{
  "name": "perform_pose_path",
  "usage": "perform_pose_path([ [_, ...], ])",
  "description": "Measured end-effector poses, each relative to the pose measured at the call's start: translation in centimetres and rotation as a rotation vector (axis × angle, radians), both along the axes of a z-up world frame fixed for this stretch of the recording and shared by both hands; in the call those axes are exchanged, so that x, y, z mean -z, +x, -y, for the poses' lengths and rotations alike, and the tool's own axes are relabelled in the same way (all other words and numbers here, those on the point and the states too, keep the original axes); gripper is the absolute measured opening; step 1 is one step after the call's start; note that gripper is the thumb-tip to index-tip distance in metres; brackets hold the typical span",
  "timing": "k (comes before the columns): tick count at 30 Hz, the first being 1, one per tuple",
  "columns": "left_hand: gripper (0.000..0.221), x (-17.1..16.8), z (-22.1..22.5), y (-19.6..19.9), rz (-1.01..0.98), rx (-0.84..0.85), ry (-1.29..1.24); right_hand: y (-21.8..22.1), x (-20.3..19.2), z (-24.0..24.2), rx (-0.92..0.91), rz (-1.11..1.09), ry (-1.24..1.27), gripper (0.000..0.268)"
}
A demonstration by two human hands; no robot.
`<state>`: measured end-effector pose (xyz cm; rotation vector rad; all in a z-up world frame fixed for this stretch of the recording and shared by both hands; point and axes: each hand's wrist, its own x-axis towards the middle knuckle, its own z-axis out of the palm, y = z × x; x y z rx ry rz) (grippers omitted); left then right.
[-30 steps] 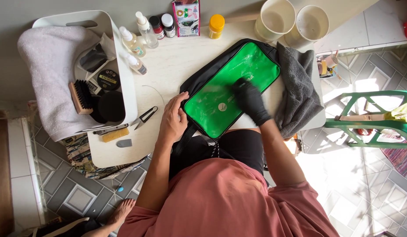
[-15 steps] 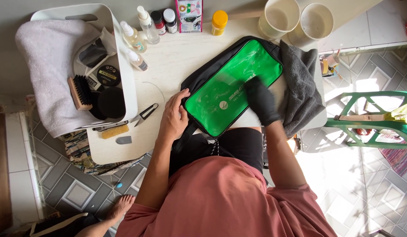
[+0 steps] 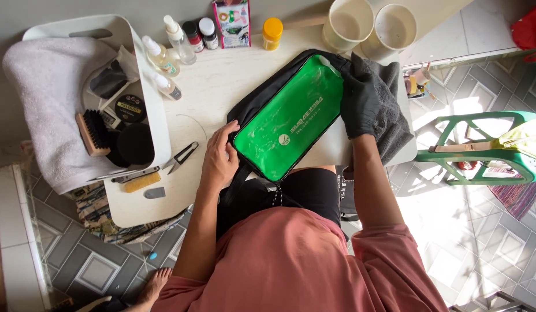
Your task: The person is cleaning a green accessory bag by spraying it with liquid, scrubbing it with a brush, and wiping it with a cloth.
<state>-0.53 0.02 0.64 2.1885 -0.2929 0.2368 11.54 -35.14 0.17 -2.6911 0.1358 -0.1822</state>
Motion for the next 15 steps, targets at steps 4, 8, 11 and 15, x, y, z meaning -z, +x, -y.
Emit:
perform_pose_path([
  [4,0.065,0.5,-0.2,0.2,0.001,0.019,0.024,-0.1,1.4,-2.3,-0.112,-0.068,0.085,0.024],
  [8,0.066,0.2,0.0,0.1,-0.011,-0.005,-0.007,0.5,-1.4,-1.4,-0.015,0.006,-0.056,0.025],
  [11,0.066,0.1,0.0,0.3,-0.002,0.001,0.008,1.6,0.4,-0.3,0.065,0.021,0.019,0.026],
  [15,0.065,0.4,-0.1,0.2,-0.015,0.000,-0.001,1.8,2.4,0.8,-0.047,-0.044,0.116,0.024],
])
